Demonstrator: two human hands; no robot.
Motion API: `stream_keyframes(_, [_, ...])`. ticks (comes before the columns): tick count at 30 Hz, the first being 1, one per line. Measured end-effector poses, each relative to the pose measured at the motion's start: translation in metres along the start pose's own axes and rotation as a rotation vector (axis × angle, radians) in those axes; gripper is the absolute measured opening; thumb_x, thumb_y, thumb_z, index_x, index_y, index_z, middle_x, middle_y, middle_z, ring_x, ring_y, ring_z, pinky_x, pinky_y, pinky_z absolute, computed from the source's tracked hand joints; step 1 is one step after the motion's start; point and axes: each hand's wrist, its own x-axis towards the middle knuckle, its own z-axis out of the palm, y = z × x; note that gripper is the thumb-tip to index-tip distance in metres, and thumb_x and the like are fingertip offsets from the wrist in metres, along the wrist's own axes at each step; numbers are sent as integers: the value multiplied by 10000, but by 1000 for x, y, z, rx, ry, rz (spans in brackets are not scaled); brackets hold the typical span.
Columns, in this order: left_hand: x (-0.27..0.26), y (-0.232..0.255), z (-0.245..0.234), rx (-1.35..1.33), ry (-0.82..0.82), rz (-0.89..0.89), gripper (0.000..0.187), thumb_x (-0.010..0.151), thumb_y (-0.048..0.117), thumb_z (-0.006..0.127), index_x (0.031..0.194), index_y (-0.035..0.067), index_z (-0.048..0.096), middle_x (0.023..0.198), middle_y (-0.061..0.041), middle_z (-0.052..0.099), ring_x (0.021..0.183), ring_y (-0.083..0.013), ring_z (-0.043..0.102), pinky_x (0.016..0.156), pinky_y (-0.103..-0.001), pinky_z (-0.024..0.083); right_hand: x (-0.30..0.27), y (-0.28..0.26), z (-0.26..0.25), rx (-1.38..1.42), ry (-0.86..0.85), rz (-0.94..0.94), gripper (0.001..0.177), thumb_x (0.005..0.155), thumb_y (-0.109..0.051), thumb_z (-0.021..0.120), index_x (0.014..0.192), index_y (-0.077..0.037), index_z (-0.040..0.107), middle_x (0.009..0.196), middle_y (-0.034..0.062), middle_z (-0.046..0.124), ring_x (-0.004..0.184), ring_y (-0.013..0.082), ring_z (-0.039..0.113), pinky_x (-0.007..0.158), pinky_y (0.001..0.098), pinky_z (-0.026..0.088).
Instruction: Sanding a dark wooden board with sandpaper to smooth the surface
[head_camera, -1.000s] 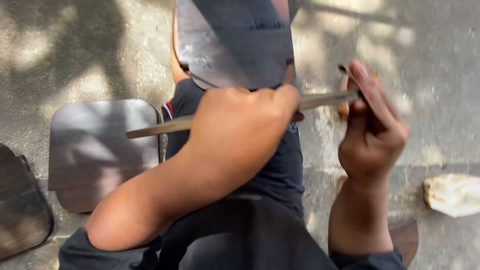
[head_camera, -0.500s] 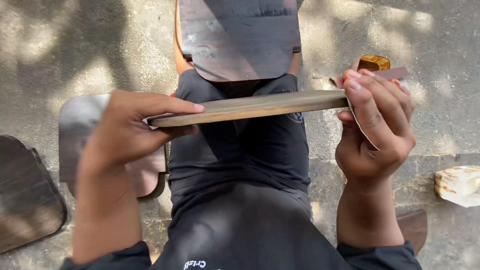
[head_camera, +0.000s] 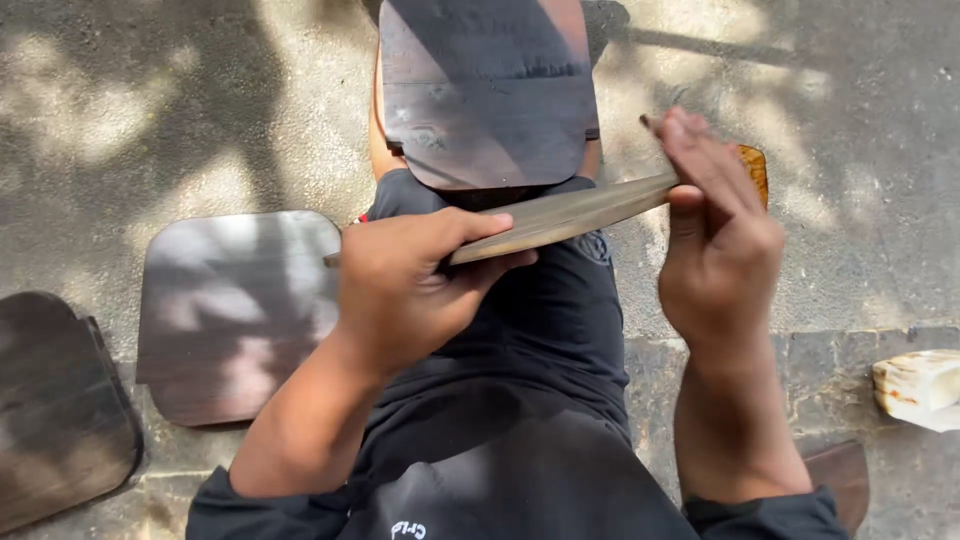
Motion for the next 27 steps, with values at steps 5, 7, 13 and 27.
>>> stream_keyframes(5, [-13,-20,21,149,-55,68,180,792,79,709,747,19,546,679,-123,587,537,-266,494,533,-413,375,-10,-57,18,-131,-192,-228,370,1030,-268,676,1345,-74,695,1426,79,661,1385,237,548,1215,409,247])
stream_keyframes(7, [-13,-17,17,182,-89,31,248,809,180,769,808,19,581,673,-108,598,529,-255,507,530,-407,378,-21,-38,28,-164,-132,-189,354,1033,-231,698,1340,-55,712,1438,93,658,1406,242,524,1242,408,203])
stream_keyframes(13, [-7,-12,-14,-6,56,-116,252,776,-90,867,992,-46,745,815,-95,753,609,-119,609,554,-230,453,-53,99,58,54,231,80,460,1126,110,478,1561,-31,435,1636,126,364,1583,306,367,1378,455,394])
stream_keyframes(27, [-39,-182,-51,-564,688,177,472,940,644,595,1013,181,545,890,32,626,746,-126,600,896,-272,532,-51,98,140,1415,549,815,356,1065,-339,476,1303,-151,664,1321,106,683,1310,304,624,1202,516,486])
